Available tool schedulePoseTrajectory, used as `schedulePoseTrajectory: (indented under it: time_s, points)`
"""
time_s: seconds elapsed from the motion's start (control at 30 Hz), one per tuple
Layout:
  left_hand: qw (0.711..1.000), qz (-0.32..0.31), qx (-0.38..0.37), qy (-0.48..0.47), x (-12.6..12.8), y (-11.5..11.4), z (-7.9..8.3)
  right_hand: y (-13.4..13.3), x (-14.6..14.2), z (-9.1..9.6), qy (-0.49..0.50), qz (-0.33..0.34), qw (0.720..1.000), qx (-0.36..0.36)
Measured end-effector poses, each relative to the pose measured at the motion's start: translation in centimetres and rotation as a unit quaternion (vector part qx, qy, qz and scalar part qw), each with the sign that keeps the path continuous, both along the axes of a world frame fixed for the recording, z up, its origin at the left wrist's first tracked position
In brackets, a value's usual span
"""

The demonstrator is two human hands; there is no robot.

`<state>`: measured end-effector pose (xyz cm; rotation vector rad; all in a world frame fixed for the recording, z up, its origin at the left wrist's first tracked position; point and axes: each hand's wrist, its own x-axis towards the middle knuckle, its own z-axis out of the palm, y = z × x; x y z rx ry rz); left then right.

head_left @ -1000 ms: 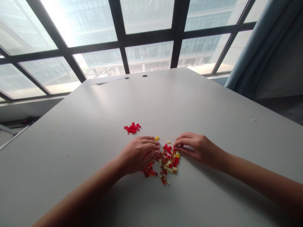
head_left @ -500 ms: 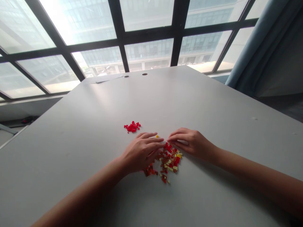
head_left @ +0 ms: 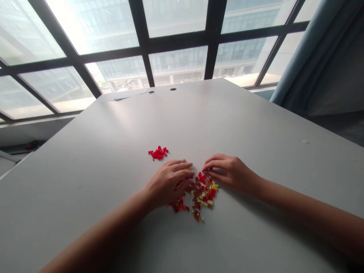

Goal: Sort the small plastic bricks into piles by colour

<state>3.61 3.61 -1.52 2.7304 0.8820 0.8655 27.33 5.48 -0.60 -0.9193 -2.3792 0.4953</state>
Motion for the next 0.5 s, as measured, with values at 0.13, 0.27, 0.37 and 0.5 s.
schedulePoseTrajectory:
  time_s: [0.13, 0.27, 0.37, 0.5]
  points:
    - [0.999, -0.004, -0.008, -0.037, 0.17, 0.11, -0.12, -0.28, 0.26, 0.36, -0.006, -0.030, 0.999, -0.028]
    - [0.998, 0.007, -0.031, -0.052, 0.37, -0.06, 0.04, -0.43, 0.33, 0.58, -0.010, -0.021, 0.999, -0.037]
    - [0.998, 0.026, -0.052, -0.036, 0.37, -0.34, 0.18, -0.43, 0.36, 0.63, -0.017, -0.009, 1.000, -0.024]
    - [0.997, 0.039, -0.064, -0.022, 0.29, -0.61, 0.26, -0.72, 0.73, 0.81, -0.029, -0.021, 0.998, -0.043]
